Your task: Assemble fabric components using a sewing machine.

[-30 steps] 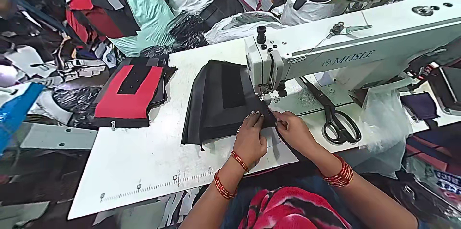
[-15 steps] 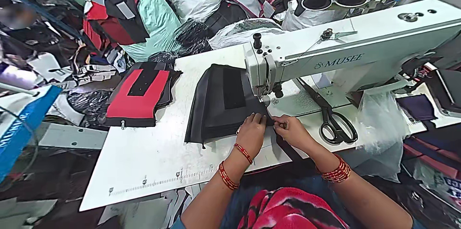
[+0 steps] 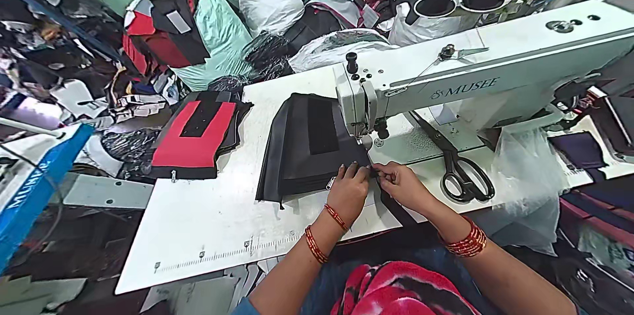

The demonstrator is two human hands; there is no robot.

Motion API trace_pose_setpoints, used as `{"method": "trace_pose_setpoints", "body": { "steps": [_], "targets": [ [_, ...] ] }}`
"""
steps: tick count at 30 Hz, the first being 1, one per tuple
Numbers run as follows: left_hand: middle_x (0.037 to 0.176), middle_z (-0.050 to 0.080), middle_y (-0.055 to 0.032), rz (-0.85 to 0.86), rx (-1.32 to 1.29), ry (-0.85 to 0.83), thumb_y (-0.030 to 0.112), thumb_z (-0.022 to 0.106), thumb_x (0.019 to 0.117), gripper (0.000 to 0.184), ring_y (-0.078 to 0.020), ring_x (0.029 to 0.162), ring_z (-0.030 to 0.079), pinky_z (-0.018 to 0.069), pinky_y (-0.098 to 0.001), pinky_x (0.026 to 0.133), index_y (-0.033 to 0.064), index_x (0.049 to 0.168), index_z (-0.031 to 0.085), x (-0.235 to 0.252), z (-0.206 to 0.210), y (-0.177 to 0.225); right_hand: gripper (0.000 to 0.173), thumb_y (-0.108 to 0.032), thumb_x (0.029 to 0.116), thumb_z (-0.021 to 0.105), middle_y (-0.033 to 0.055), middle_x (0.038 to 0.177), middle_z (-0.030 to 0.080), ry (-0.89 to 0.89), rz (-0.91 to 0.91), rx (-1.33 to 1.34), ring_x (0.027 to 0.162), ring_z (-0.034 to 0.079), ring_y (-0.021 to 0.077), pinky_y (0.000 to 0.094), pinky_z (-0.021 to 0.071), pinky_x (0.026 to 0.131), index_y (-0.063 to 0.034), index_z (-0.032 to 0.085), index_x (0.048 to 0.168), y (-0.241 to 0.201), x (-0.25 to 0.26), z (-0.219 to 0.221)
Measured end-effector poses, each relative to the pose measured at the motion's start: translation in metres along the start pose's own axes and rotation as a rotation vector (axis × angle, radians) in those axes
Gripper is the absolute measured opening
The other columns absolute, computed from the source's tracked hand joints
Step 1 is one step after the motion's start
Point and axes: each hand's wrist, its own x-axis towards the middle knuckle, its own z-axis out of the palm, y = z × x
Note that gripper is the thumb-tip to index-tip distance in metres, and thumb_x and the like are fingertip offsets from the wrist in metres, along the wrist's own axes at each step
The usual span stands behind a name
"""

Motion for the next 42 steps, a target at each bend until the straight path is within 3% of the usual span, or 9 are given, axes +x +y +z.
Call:
{"method": "trace_pose_setpoints", "body": {
  "steps": [8,13,20,24,28,30,34,37,42],
  "targets": [
    [0.131,0.068,-0.0209,-0.051,-0.042,-0.089,-0.003,0.061,0.0901,0.032,-0.0425,0.124,0.064,0.0521,-0.0609,0.100,-0.0034,0.120,0.073,0.003,-0.007,0.002,0.041,-0.003,0.0976,0.050,0.0141,0.104,0.062,0.023,0.007,0.002,0.082,0.057,0.0120,0.0241,0.0479,0.072,-0.0007,0.064,0.136,-0.002,-0.003,0.002],
    [0.129,0.069,-0.0180,-0.050,-0.025,-0.101,-0.004,0.058,0.0923,0.030,-0.0415,0.124,0.064,0.0518,-0.0610,0.100,-0.0025,0.118,0.073,0.003,-0.008,0.003,0.040,-0.003,0.0959,0.050,0.0125,0.101,0.061,0.059,-0.022,0.020,0.080,0.056,0.0100,0.0219,0.0473,0.070,0.0002,0.066,0.133,0.002,-0.005,0.005],
    [0.126,0.070,-0.0216,-0.083,-0.176,-0.159,-0.002,0.059,0.0924,0.031,-0.0422,0.128,0.061,0.0491,-0.0591,0.105,-0.0006,0.119,0.074,0.006,-0.018,-0.003,0.043,0.001,0.0965,0.048,0.0200,0.106,0.061,0.047,-0.060,-0.192,0.091,0.058,0.0223,0.0304,0.0487,0.082,-0.0006,0.065,0.135,-0.009,-0.009,0.009],
    [0.120,0.073,-0.0207,-0.072,-0.328,-0.012,0.003,0.058,0.0868,0.031,-0.0414,0.124,0.065,0.0498,-0.0592,0.105,-0.0021,0.110,0.077,-0.003,-0.012,-0.011,0.042,0.001,0.0984,0.045,0.0249,0.115,0.060,0.021,-0.057,-0.349,0.098,0.063,0.0311,0.0379,0.0528,0.087,0.0021,0.063,0.137,-0.017,-0.012,0.015],
    [0.114,0.076,-0.0176,-0.143,-0.488,0.036,0.006,0.052,0.0848,0.033,-0.0356,0.117,0.070,0.0541,-0.0510,0.101,-0.0015,0.101,0.079,-0.003,-0.014,-0.023,0.035,0.006,0.0967,0.050,0.0298,0.114,0.062,0.154,-0.153,-0.592,0.087,0.070,0.0376,0.0427,0.0596,0.073,0.0102,0.064,0.129,-0.017,-0.015,0.038],
    [0.114,0.074,-0.0186,-0.181,-0.508,0.081,0.003,0.052,0.0857,0.033,-0.0332,0.102,0.073,0.0590,-0.0480,0.086,-0.0004,0.106,0.077,0.003,-0.013,-0.027,0.032,0.009,0.0944,0.052,0.0309,0.114,0.062,0.197,-0.180,-0.680,0.088,0.071,0.0387,0.0428,0.0597,0.072,0.0132,0.065,0.123,-0.018,-0.017,0.046],
    [0.147,0.060,-0.0086,-0.065,-0.261,-0.068,-0.004,0.060,0.0805,0.052,-0.0353,0.103,0.071,0.0583,-0.0506,0.069,0.0084,0.130,0.072,0.023,-0.018,-0.025,0.022,0.012,0.0920,0.054,0.0345,0.120,0.060,0.155,-0.170,-0.702,0.096,0.070,0.0422,0.0449,0.0600,0.075,0.0143,0.069,0.107,-0.024,-0.019,0.044],
    [0.147,0.060,-0.0071,0.006,-0.089,-0.354,0.002,0.059,0.0922,0.046,-0.0370,0.121,0.062,0.0555,-0.0523,0.084,0.0083,0.138,0.065,0.036,-0.026,-0.015,0.019,0.012,0.0924,0.053,0.0360,0.126,0.058,0.085,-0.113,-0.680,0.102,0.069,0.0441,0.0466,0.0591,0.080,0.0146,0.069,0.103,-0.028,-0.020,0.041],
    [0.127,0.073,-0.0059,0.067,-0.150,0.000,-0.002,0.062,0.0837,0.036,-0.0333,0.108,0.071,0.0591,-0.0486,0.079,0.0072,0.114,0.078,0.016,-0.004,-0.028,0.022,0.011,0.0921,0.055,0.0308,0.114,0.063,0.195,-0.175,-0.676,0.090,0.071,0.0385,0.0428,0.0603,0.073,0.0131,0.070,0.108,-0.021,-0.017,0.045]
  ]
}}
